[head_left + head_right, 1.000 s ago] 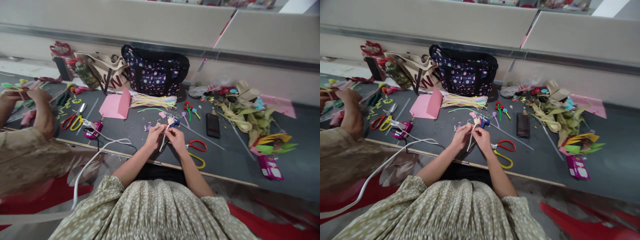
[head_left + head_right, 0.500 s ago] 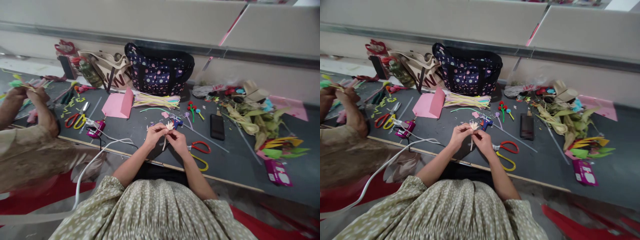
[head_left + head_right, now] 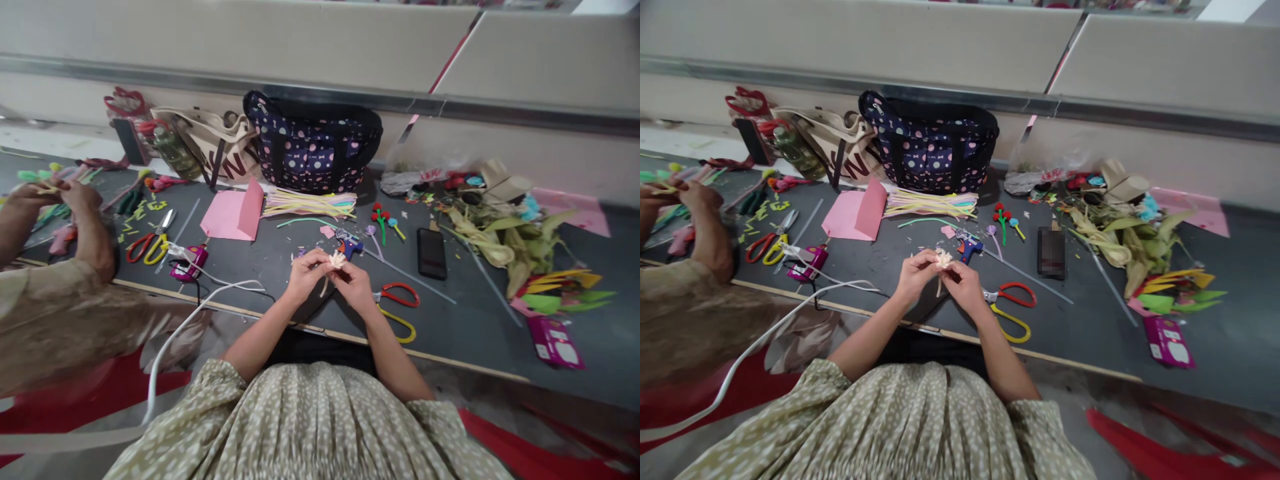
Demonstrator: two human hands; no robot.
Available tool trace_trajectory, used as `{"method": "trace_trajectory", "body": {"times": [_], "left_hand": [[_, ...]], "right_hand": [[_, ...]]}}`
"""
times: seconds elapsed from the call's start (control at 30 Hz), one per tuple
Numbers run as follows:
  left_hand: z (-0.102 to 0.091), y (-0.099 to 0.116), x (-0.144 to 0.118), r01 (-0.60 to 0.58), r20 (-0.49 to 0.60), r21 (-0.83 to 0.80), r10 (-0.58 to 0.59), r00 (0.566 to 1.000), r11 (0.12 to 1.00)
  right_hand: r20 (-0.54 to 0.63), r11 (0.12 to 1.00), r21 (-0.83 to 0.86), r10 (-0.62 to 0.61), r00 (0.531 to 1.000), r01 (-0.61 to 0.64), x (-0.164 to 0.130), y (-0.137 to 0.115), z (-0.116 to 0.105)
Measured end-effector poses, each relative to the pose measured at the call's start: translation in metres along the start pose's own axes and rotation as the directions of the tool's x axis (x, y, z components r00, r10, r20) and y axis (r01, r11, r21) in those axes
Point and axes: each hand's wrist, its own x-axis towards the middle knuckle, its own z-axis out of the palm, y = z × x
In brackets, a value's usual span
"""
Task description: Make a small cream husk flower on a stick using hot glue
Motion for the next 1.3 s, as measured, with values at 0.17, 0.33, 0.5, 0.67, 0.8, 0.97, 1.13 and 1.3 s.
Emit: {"method": "trace_trajectory", "body": {"times": [0.17, 0.33, 0.5, 0.67, 0.8, 0.97, 1.13, 1.3], "left_hand": [[-0.004, 0.003, 0.001, 0.006, 0.078, 0.047, -0.009, 0.997, 0.999], [-0.005, 0.003, 0.002, 0.058, 0.065, 0.059, -0.062, 0.996, 0.997], [-0.004, -0.005, 0.002, 0.192, -0.026, -0.065, -0.194, 0.981, 0.979], [-0.006, -0.012, 0.003, 0.227, -0.070, -0.096, -0.234, 0.970, 0.969], [-0.007, -0.011, 0.004, 0.227, -0.101, -0.096, -0.236, 0.966, 0.969], [-0.008, -0.009, 0.004, 0.252, -0.112, -0.112, -0.265, 0.958, 0.961], [-0.015, -0.013, 0.004, 0.284, -0.084, -0.168, -0.301, 0.950, 0.944], [-0.020, -0.011, 0.002, 0.358, -0.041, -0.250, -0.379, 0.924, 0.900]], "right_hand": [[0.054, 0.999, 0.010, 0.052, 0.997, -0.053, -0.002, -0.001, -0.001], [0.090, 0.995, 0.029, 0.089, 0.992, -0.092, -0.003, 0.001, 0.001], [0.107, 0.992, 0.036, 0.120, 0.987, -0.125, -0.002, 0.002, 0.001], [0.168, 0.991, 0.036, 0.121, 0.978, -0.129, -0.003, 0.006, 0.003], [0.114, 0.987, 0.046, 0.145, 0.983, -0.151, -0.002, 0.009, 0.004], [-0.017, 0.988, 0.049, 0.149, 0.989, -0.148, 0.005, 0.005, 0.003], [-0.071, 0.989, 0.049, 0.143, 0.987, -0.140, 0.009, 0.000, 0.003], [-0.100, 0.990, 0.048, 0.133, 0.986, -0.129, 0.008, -0.002, 0.004]]}}
